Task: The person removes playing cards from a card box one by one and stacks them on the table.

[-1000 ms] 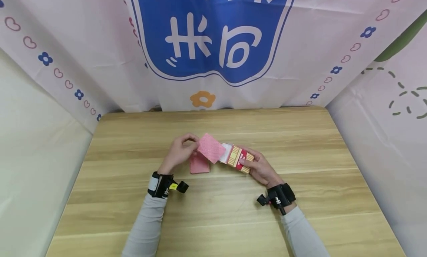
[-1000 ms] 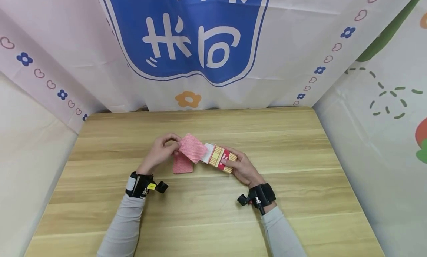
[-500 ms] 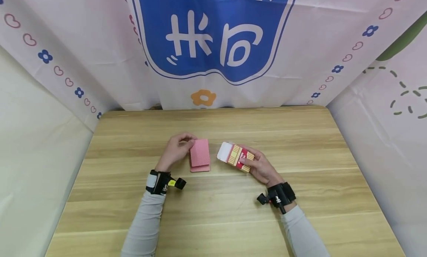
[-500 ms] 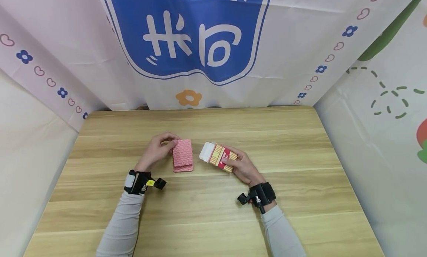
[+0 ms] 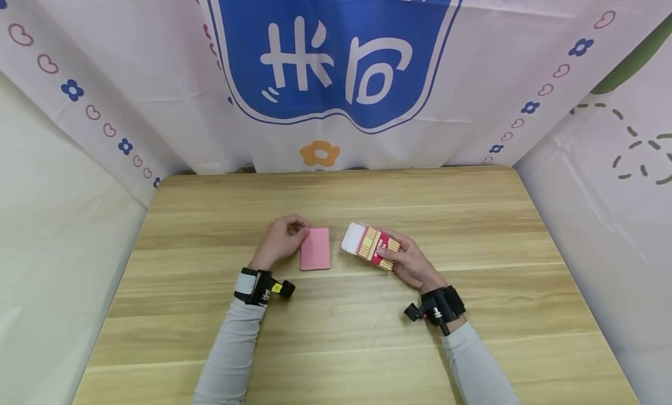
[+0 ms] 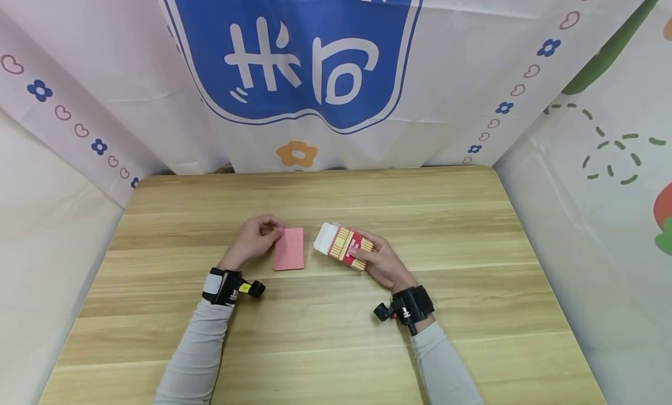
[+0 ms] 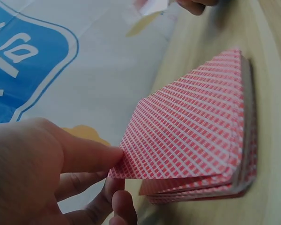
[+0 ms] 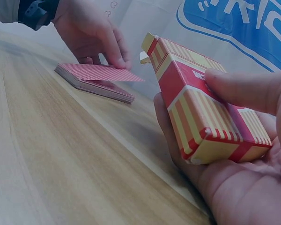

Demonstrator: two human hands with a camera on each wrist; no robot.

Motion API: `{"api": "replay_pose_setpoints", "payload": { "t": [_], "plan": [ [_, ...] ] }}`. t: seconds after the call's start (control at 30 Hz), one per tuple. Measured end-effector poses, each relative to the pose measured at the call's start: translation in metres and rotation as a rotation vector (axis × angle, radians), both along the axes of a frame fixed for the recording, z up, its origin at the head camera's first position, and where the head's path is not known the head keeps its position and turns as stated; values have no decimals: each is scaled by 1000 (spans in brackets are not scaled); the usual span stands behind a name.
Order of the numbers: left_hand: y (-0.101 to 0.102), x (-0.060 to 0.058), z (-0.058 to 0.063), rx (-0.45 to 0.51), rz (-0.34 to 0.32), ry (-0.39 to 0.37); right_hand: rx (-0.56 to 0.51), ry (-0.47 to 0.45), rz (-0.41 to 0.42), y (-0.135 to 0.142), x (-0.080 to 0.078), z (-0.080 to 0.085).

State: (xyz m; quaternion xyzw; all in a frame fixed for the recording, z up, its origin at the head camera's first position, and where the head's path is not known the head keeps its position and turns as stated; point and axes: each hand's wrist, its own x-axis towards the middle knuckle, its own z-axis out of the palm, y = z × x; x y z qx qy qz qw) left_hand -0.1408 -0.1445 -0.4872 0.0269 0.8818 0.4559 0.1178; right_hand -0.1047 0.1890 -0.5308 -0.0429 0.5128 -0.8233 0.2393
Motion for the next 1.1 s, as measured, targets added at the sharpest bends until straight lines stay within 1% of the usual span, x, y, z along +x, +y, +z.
{"api": "replay_pose_setpoints", "payload": {
  "t": [0.17, 0.3, 0.53, 0.8, 1.1],
  "plan": [
    [2, 0, -6, -60, 15, 14, 3, 5, -4, 0, 0, -1],
    [3, 0, -8, -75, 26, 10, 10, -7, -1, 0, 1, 1],
    [5, 1, -7, -103, 18, 26, 19, -7, -2, 0, 1, 3],
    [7, 2, -6, -143, 31, 27, 12, -15, -5, 0, -1, 2],
    [6, 1, -7, -147, 26, 24, -8, -18, -1, 1, -1, -1]
  ]
}}
